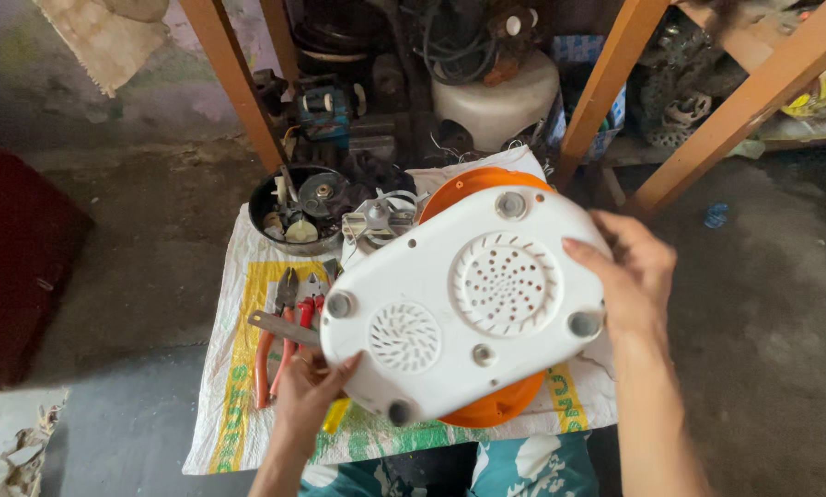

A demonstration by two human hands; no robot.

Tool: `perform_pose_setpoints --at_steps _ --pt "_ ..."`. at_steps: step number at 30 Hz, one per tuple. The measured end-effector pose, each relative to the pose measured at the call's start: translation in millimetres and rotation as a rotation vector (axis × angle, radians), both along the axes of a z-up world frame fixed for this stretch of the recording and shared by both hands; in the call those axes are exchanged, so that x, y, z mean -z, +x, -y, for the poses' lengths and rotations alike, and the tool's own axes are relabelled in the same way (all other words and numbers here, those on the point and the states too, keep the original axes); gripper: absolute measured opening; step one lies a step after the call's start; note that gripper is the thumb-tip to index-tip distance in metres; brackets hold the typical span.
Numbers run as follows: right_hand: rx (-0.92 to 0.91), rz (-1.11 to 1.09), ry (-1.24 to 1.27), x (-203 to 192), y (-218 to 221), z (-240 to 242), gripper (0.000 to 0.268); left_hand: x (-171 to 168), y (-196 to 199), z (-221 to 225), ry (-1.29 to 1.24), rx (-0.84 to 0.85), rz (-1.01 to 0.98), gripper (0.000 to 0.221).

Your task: The person disassembles and reassembles the outer plastic casing of an orange and white blender using their hands.

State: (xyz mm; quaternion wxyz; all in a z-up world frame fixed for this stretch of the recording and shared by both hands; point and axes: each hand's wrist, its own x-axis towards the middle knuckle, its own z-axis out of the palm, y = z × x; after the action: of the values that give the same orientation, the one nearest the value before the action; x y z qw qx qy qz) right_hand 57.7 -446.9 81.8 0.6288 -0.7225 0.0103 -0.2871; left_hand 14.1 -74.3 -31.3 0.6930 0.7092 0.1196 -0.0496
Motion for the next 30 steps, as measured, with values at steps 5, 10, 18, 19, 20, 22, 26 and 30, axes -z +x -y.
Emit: perform_pose_setpoints --at_steps 5,10,18,19,20,22,26,30 --pt "-0.045 -0.077 -0.468 -57 69 15 0.043 26 -41 77 -0.336 0.117 -0.112 0.040" --pt "-0.045 -0.023 -0.715 -57 109 1 0.046 42 -50 117 -0.489 0.138 -0.251 0.041" --pt "-0.053 0.007 -0.782 -45 115 -8 0.046 53 -52 118 -0.455 0.153 -0.299 0.039" --pt "-0.040 -0.023 -0.777 -47 113 -10 0.046 54 -52 117 -0.444 0.154 -0.295 0.040" --pt "-0.030 -0.052 -0.773 -48 111 -12 0.046 55 -53 116 -0.462 0.140 -0.303 0.039" --pt "-0.035 -0.067 -0.766 -51 106 -17 0.045 56 -56 113 -0.498 0.110 -0.319 0.039" --pt "-0.079 -0.046 -0.770 -47 106 -25 0.044 59 -62 108 -0.467 0.108 -0.373 0.037" --pt "-0.062 0.030 -0.846 -43 111 -26 0.042 63 -59 109 -0.474 0.116 -0.353 0.036"
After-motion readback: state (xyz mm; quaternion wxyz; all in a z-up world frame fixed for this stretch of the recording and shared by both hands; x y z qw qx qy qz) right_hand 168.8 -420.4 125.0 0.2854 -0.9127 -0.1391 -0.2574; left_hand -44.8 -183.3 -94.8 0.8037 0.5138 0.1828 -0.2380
